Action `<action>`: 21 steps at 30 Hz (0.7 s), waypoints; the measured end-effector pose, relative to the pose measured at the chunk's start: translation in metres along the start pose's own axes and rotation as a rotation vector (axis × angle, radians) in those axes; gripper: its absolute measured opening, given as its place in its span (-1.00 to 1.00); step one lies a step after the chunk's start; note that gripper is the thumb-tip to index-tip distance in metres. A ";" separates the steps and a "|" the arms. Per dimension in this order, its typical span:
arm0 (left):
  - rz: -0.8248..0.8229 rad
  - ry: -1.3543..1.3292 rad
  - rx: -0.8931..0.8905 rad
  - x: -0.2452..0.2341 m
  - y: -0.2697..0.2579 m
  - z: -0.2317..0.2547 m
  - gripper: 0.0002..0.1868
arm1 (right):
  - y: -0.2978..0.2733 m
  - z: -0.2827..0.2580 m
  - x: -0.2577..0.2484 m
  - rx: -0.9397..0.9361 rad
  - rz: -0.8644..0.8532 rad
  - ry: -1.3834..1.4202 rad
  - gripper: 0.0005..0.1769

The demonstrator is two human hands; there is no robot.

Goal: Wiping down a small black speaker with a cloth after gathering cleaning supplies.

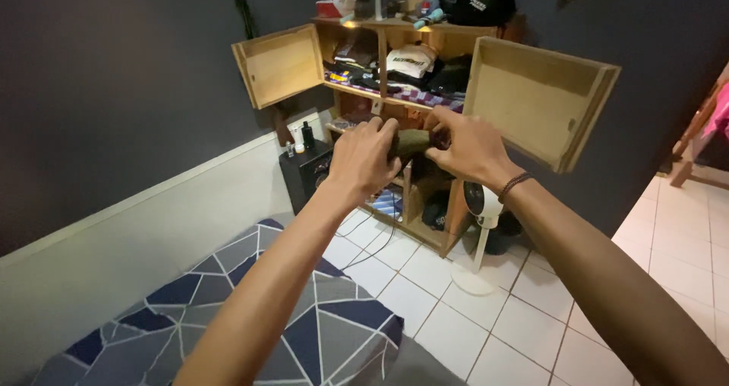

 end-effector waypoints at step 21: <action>0.053 -0.107 0.063 0.111 0.101 -0.035 -0.50 | 0.095 0.122 0.023 0.162 0.067 -0.058 -0.47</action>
Point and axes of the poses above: each hand's wrist, its own y-axis towards the middle knuckle, its own x-axis out of the palm, z = x × y, the point moved 8 cm from there along y, towards the middle knuckle, and after that the axes turned 14 degrees about y, right-handed, at the moved point
